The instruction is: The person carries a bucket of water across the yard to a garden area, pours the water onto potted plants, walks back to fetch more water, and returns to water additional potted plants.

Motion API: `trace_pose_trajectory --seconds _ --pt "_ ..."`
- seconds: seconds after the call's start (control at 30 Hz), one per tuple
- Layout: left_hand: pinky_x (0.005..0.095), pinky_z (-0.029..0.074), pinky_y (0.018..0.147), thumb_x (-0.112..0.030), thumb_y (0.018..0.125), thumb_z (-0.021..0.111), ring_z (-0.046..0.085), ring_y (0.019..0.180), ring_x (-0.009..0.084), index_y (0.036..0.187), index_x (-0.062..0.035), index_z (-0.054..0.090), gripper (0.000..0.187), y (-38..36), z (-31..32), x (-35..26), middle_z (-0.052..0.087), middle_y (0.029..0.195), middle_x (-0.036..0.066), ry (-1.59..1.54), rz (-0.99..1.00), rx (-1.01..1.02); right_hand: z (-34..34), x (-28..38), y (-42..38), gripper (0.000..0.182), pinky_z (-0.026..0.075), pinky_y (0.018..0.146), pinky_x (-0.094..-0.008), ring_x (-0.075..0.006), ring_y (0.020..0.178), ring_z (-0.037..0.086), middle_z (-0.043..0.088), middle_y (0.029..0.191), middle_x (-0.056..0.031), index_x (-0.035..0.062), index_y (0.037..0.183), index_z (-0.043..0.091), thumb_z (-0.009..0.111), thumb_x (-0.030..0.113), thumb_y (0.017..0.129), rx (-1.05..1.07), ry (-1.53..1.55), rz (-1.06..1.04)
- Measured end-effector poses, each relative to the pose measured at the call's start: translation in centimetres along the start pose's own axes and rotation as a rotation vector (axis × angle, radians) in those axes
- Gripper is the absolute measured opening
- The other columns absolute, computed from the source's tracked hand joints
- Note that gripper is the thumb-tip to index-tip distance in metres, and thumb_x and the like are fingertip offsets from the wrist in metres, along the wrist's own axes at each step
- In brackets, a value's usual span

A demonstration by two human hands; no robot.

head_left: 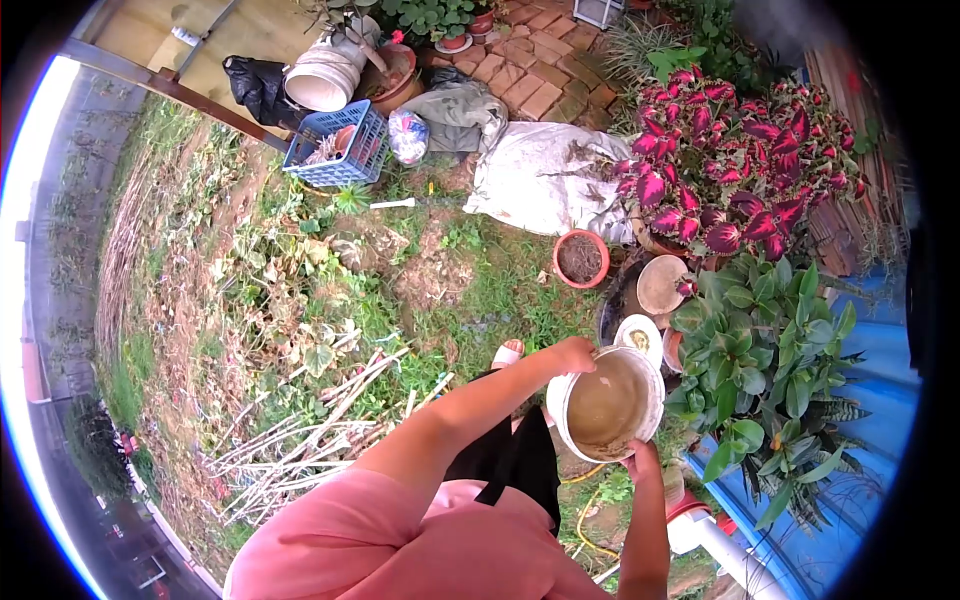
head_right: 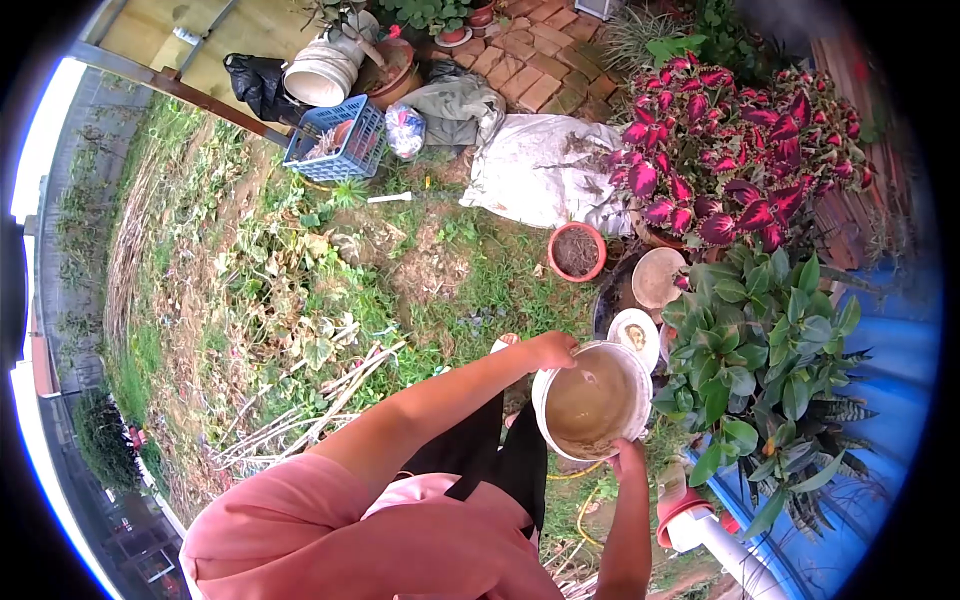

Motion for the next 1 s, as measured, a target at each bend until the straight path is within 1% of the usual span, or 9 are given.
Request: trace_pose_trajectory --seconds 0.17,0.3,0.4,0.5,0.53,0.6,0.67,0.7,1.0 --pt "0.0322 0.047 0.056 -0.023 0.065 0.060 0.058 0.064 0.0212 0.104 -0.0072 0.057 0.043 -3.8 -6.3 0.2 0.060 0.076 0.012 0.002 0.003 -0.110 7.2 3.3 -1.3 0.040 0.052 0.065 -0.0462 -0.0309 0.085 0.058 0.056 0.100 -0.0140 0.0003 0.109 0.047 0.048 0.003 0.069 0.071 -0.012 -0.055" --pt "0.0374 0.047 0.070 -0.024 0.063 0.059 0.059 0.083 0.0303 0.092 -0.0021 0.060 0.036 -6.5 -11.5 -0.3 0.061 0.086 0.016 0.069 0.111 -0.237 12.6 7.9 -2.8 0.041 0.052 0.063 -0.0504 -0.0322 0.085 0.058 0.056 0.100 -0.0153 0.0007 0.110 0.046 0.048 0.004 0.069 0.092 -0.112 -0.052" --pt "0.0375 0.047 0.070 -0.025 0.062 0.060 0.058 0.085 0.0307 0.092 -0.0031 0.061 0.037 -7.6 -15.4 -0.2 0.061 0.087 0.017 -0.021 0.162 -0.310 16.5 11.6 -3.8 0.046 0.052 0.062 -0.0507 -0.0334 0.085 0.058 0.054 0.104 -0.0149 0.0029 0.114 0.043 0.048 0.005 0.069 0.114 -0.188 -0.112" --pt "0.0330 0.047 0.069 -0.026 0.066 0.061 0.059 0.081 0.0226 0.102 -0.0048 0.059 0.042 -9.6 -19.5 -1.4 0.061 0.092 0.013 -0.217 0.081 -0.316 19.2 15.7 -4.2 0.048 0.052 0.058 -0.0477 -0.0329 0.085 0.058 0.052 0.108 -0.0143 0.0052 0.116 0.041 0.047 0.007 0.068 0.131 -0.260 -0.185" --pt "0.0314 0.047 0.068 -0.026 0.067 0.061 0.059 0.081 0.0202 0.107 -0.0055 0.058 0.045 -11.0 -20.9 -2.2 0.060 0.096 0.011 -0.299 0.041 -0.291 22.7 18.4 -8.5 0.046 0.053 0.056 -0.0452 -0.0312 0.083 0.059 0.055 0.104 -0.0154 0.0023 0.114 0.043 0.046 0.007 0.068 0.069 -0.267 -0.263" --pt "0.0303 0.045 0.057 -0.028 0.069 0.061 0.056 0.075 0.0177 0.109 -0.0035 0.055 0.047 -13.2 -22.9 -3.2 0.060 0.094 0.010 -0.458 0.133 -0.401 22.1 20.0 -5.2 0.042 0.052 0.057 -0.0461 -0.0317 0.081 0.060 0.057 0.098 -0.0174 -0.0020 0.110 0.045 0.045 0.008 0.069 0.143 -0.294 -0.292" --pt "0.0278 0.043 0.051 -0.028 0.071 0.062 0.055 0.069 0.0154 0.109 -0.0029 0.055 0.046 -13.8 -25.3 -3.7 0.060 0.089 0.009 -0.537 0.091 -0.471 24.6 23.0 -6.7 0.038 0.050 0.061 -0.0466 -0.0309 0.076 0.060 0.058 0.094 -0.0184 -0.0032 0.105 0.048 0.046 0.008 0.069 0.155 -0.336 -0.277" --pt "0.0316 0.047 0.066 -0.030 0.070 0.061 0.058 0.077 0.0203 0.100 0.0014 0.059 0.043 -13.2 -26.3 -3.3 0.062 0.089 0.013 -0.560 0.143 -0.505 25.9 24.3 -7.3 0.037 0.050 0.060 -0.0457 -0.0304 0.075 0.060 0.059 0.093 -0.0182 -0.0030 0.105 0.048 0.046 0.008 0.070 0.150 -0.338 -0.302" --pt "0.0295 0.043 0.046 -0.027 0.074 0.058 0.054 0.058 0.0167 0.093 0.0009 0.059 0.034 -11.2 -37.8 -2.5 0.059 0.075 0.009 -0.781 0.102 -0.564 35.1 34.9 -0.2 0.033 0.050 0.049 -0.0369 -0.0250 0.065 0.060 0.061 0.083 -0.0146 -0.0025 0.099 0.053 0.047 0.010 0.070 0.204 -0.496 -0.312"
Point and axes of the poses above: each hand's wrist, its own y-axis towards the middle knuckle, its own z-axis out of the palm, x = y × z, the point moved 1 cm from there along y, towards the middle knuckle
